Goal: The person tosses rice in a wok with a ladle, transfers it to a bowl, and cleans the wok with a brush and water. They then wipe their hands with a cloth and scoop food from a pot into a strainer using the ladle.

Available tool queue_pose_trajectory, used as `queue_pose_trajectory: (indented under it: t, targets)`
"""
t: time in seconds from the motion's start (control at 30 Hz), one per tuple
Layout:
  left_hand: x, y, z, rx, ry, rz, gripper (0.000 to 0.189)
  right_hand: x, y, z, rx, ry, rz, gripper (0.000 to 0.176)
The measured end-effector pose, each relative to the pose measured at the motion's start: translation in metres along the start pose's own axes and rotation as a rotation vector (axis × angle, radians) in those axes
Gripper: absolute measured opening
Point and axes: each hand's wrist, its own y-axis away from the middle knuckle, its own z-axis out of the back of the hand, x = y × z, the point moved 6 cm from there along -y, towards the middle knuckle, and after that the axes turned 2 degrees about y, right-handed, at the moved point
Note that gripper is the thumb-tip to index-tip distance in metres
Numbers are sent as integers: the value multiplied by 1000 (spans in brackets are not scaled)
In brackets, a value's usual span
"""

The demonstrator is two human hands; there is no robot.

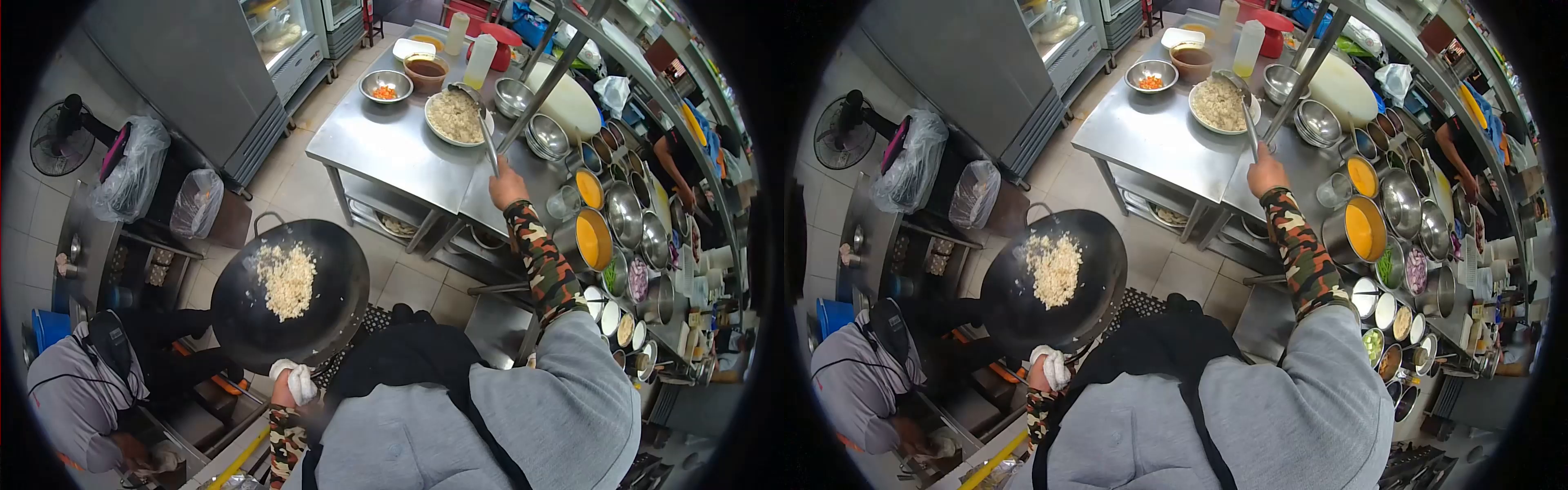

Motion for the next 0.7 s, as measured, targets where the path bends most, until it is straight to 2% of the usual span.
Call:
queue_pose_trajectory:
  t: [0.1, 0.23, 0.33, 0.4, 0.5, 0.53, 0.63, 0.7]
  targets:
    - [15, -25, 40, -14, -55, -30, 27, -5, -4, 5, -33, 57, 31, 58]
    - [10, -4, 16, -143, 47, 49, 28, 14, 35, 11, -65, 55, -59, 59]
    - [16, -13, 11, 130, -64, 150, 31, 12, 38, -8, -82, 9, -49, 60]
    - [15, -14, 8, 70, -34, 158, 33, 8, 30, -2, -77, 7, -34, 59]
    - [10, -17, -8, 16, 32, 48, 32, 12, 32, 7, -99, -29, -20, 58]
    - [12, -20, -9, 13, 128, 66, 29, 12, 38, 8, -142, -53, -25, 58]
    - [16, -33, -7, 77, 249, 113, 25, 8, 45, -3, -180, -105, -49, 59]
    - [15, -34, -10, 140, 264, 142, 23, 11, 49, -12, -88, -90, 3, 57]
